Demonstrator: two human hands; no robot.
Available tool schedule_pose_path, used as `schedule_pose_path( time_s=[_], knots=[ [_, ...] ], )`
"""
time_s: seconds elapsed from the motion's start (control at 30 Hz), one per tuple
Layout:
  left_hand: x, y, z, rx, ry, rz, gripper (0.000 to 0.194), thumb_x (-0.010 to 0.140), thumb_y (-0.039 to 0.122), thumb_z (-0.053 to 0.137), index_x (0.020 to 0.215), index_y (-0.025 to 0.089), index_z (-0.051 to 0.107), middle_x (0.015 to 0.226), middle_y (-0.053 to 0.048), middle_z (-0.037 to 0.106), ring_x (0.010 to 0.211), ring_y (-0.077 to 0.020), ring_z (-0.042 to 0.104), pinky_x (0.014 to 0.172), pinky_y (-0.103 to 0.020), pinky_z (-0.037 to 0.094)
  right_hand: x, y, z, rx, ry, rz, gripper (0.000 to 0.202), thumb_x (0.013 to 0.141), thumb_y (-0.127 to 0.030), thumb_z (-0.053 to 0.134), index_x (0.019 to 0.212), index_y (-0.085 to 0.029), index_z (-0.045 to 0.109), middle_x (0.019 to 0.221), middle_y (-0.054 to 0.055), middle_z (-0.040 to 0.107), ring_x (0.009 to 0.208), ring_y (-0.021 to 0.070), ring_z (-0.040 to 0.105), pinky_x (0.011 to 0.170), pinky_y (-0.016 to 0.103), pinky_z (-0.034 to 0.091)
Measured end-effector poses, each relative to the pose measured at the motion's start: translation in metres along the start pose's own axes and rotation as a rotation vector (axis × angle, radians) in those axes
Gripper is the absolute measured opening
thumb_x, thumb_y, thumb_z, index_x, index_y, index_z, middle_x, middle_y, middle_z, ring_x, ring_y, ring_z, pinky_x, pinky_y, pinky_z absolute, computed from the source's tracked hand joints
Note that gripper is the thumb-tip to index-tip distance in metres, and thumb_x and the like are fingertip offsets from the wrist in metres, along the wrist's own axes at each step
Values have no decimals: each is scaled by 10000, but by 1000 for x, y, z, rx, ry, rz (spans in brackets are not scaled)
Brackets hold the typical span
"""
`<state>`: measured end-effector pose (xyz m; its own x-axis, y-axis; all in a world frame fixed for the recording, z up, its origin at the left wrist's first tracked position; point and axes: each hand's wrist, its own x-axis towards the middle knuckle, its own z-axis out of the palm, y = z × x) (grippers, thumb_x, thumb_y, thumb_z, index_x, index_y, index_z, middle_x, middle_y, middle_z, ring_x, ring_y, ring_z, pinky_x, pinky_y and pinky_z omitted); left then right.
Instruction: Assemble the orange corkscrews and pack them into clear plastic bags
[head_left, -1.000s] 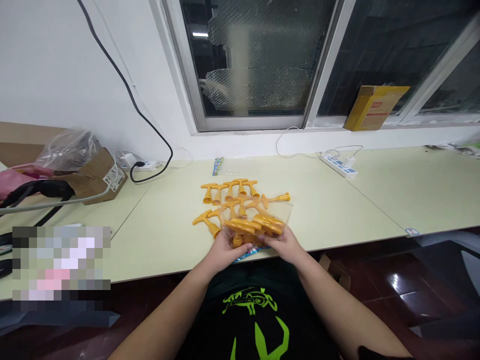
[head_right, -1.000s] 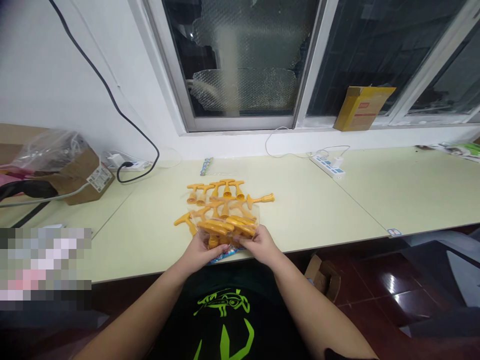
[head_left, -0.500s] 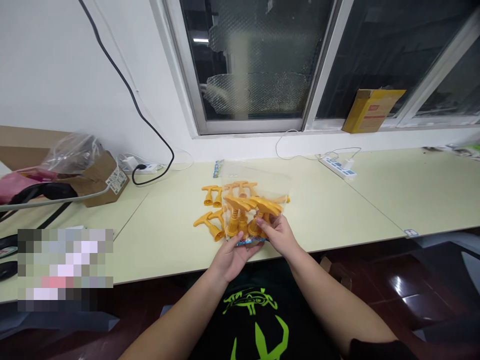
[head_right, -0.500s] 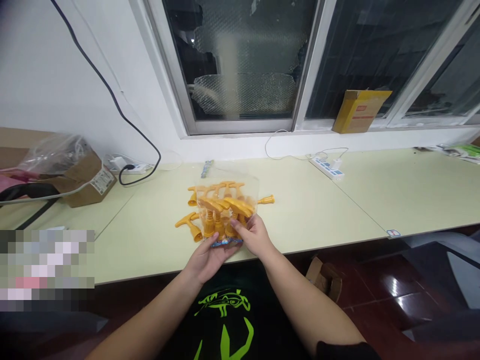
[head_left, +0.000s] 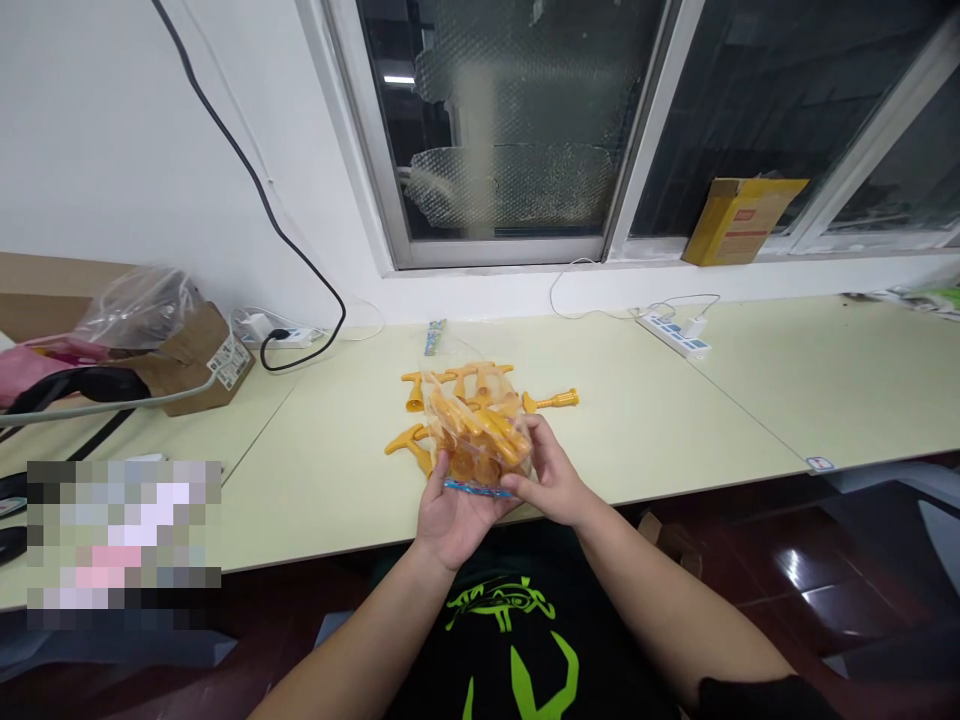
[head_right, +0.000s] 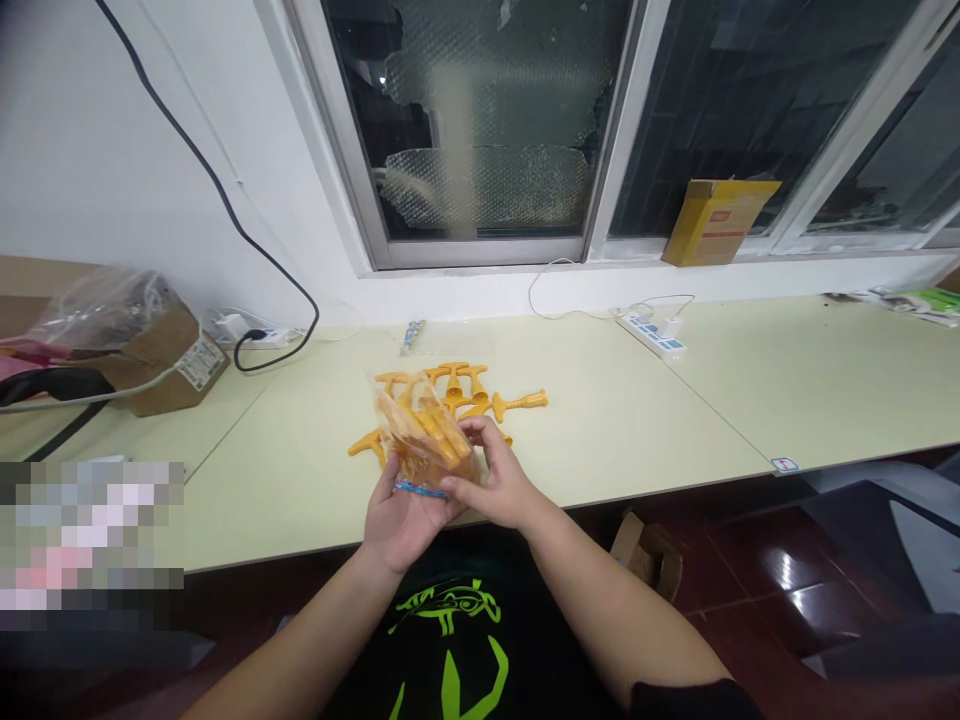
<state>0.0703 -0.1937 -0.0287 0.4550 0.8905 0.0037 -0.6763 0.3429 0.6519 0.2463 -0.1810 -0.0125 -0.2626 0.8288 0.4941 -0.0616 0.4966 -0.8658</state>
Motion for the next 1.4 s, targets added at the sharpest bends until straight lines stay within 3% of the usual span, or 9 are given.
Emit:
schedule_pose_path(
  time_s=[0.13,0.23,0.33,0.6,0.73,0.87,0.97,1.1,1.4],
  knots=[
    [-3,13,-8,9,-12,63,622,946,778,396,1421,416,567,1625,-37,437,1532,-376,335,1098,-738,388,16,8,-41,-140,39,-132,639,871,-739,595,1318,-289,515,1282,100,552,1214,288,560,1055,446,483],
    [0,28,-8,-20,29,58,613,946,761,430,1420,403,578,1619,-43,448,1535,-370,331,1097,-735,387,35,24,-77,-519,156,-60,334,982,-475,548,1220,-247,595,1249,118,587,1211,278,564,1065,455,452],
    [10,40,-6,-16,97,61,574,959,727,450,1359,362,639,1577,-34,508,1512,-347,383,1123,-668,408,48,46,-101,-922,38,103,331,906,-273,595,1225,-199,642,1277,143,613,1230,300,554,1100,485,393],
    [56,62,1,-44,332,88,548,991,665,459,1321,278,663,1433,-53,641,1377,-290,562,1090,-486,523,65,68,-112,-1209,-161,384,206,926,-287,574,1029,-225,742,1129,121,684,1125,296,581,1004,492,390],
    [80,75,10,-26,351,118,595,968,689,496,1346,254,647,1391,-83,667,1305,-305,619,1061,-499,547,86,55,-130,-971,181,328,171,850,-367,682,906,-212,728,937,76,647,899,241,604,855,413,464],
    [101,86,8,5,391,126,627,959,701,499,1318,215,665,1347,-123,688,1257,-332,654,1023,-521,566,110,19,-152,-291,557,114,238,847,-449,684,883,-220,628,726,-19,539,593,132,514,615,307,478],
    [111,86,-1,41,396,120,631,934,718,529,1298,224,674,1318,-130,701,1239,-344,667,1004,-533,575,122,-19,-155,28,500,-42,243,835,-450,726,907,-263,590,735,-38,549,658,139,614,673,312,565],
    [115,79,-13,77,476,136,633,909,729,567,1262,212,665,1220,-126,735,1111,-317,727,952,-518,601,134,-49,-139,172,323,18,337,801,-463,801,988,-266,603,764,-40,635,742,147,699,778,344,627],
    [113,74,-18,70,590,159,451,919,637,627,1095,222,647,810,-47,731,742,-248,754,713,-410,652,156,-18,-120,-41,180,146,478,712,-532,891,973,-188,686,859,23,727,752,171,736,797,385,651]
  ],
)
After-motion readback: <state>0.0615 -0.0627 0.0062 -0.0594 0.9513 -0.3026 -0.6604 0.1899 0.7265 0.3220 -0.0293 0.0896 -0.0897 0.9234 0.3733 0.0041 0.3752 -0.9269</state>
